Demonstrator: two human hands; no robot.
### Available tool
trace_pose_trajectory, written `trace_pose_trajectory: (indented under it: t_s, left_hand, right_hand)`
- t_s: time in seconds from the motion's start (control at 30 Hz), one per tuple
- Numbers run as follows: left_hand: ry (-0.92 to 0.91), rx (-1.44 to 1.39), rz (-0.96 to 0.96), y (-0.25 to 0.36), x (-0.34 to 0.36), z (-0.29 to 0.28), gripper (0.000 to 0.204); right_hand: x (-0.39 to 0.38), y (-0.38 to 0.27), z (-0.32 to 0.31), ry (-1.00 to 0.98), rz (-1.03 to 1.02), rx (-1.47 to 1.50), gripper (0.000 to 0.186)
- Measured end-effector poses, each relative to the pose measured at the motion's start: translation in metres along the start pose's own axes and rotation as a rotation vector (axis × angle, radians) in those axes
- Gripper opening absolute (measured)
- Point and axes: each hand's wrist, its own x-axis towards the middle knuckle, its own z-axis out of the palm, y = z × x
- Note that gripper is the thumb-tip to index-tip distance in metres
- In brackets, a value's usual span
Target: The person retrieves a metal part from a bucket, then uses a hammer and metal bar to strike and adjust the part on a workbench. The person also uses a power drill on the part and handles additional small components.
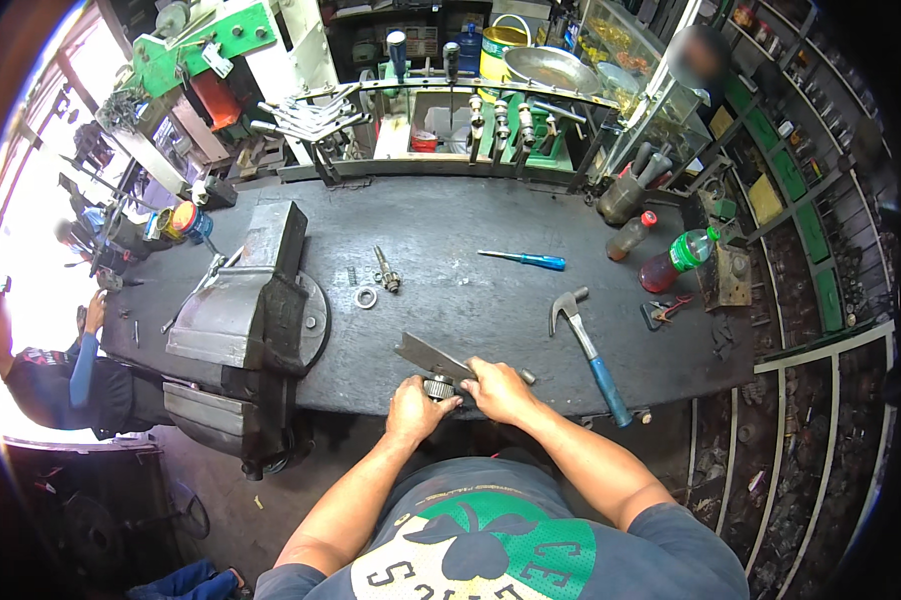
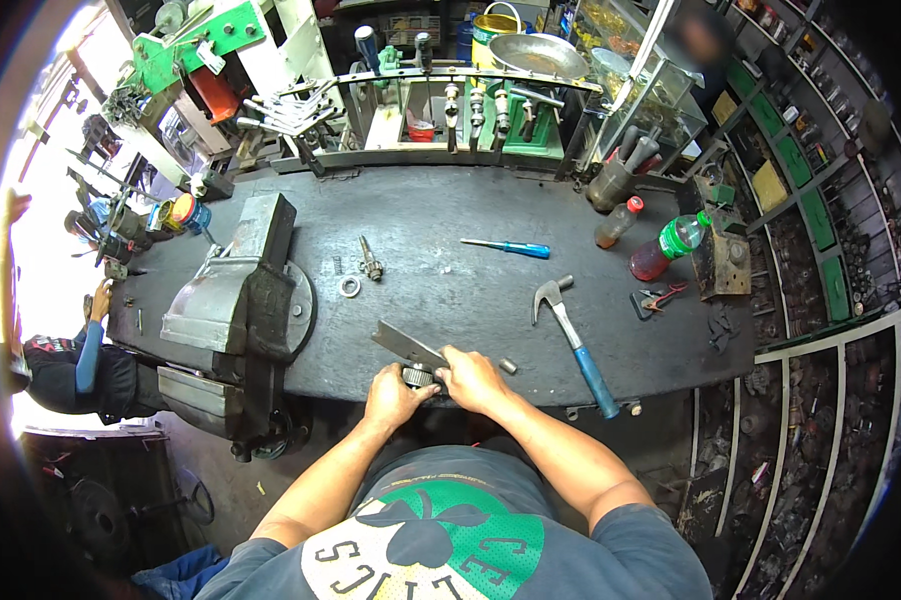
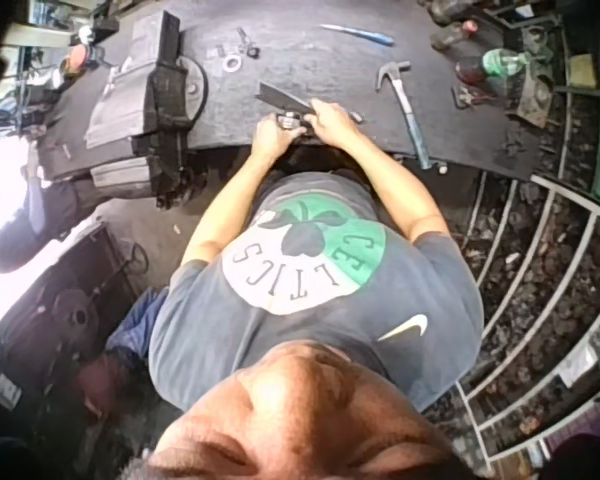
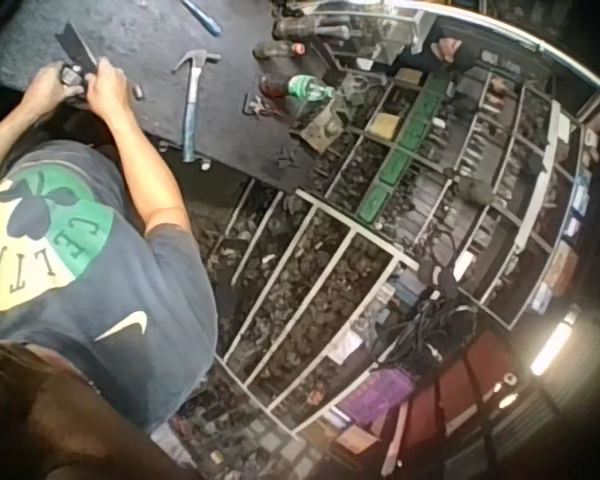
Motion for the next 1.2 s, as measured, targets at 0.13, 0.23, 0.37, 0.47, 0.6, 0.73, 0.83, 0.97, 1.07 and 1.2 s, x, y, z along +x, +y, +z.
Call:
trace_pose_trajectory:
  t_s: [0.13,0.23,0.37,0.47,0.6,0.73,0.83,0.97,1.07,1.2]
  left_hand:
    - [-0.023,0.012,0.047,-0.014,0.003,0.001,0.084]
    - [-0.116,0.069,0.059,-0.014,-0.004,-0.012,0.095]
    - [-0.071,0.051,0.130,-0.024,-0.006,-0.024,0.091]
    - [-0.157,-0.231,0.275,-0.027,-0.013,-0.042,0.089]
    - [-0.186,-0.169,0.522,-0.017,-0.030,-0.052,0.110]
    - [-0.551,-0.449,0.178,0.012,-0.029,-0.082,0.126]
    - [-0.501,-0.616,0.209,-0.011,-0.016,-0.073,0.085]
    - [-0.584,-0.223,0.294,0.015,0.006,-0.114,0.068]
    - [-0.235,0.294,0.501,0.001,0.005,-0.113,0.081]
    - [-0.290,0.151,0.515,-0.004,0.000,-0.123,0.089]
  right_hand:
    - [0.013,0.003,0.015,0.000,0.109,0.250,0.051]
    - [0.000,0.015,0.010,0.027,0.261,0.700,0.067]
    - [-0.016,0.021,0.002,0.095,0.235,0.836,0.067]
    - [-0.022,0.021,0.019,0.168,0.271,0.846,0.059]
    - [-0.030,-0.031,0.044,0.227,0.317,1.001,0.058]
    - [-0.035,-0.048,0.050,0.094,0.190,0.821,0.048]
    - [-0.031,-0.047,0.025,-0.073,-0.141,0.568,0.029]
    - [-0.012,-0.053,0.002,0.471,-0.390,-0.102,0.062]
    - [-0.005,-0.054,-0.025,0.529,-0.294,-0.437,0.086]
    - [-0.010,-0.021,-0.014,0.422,-0.358,-0.400,0.058]
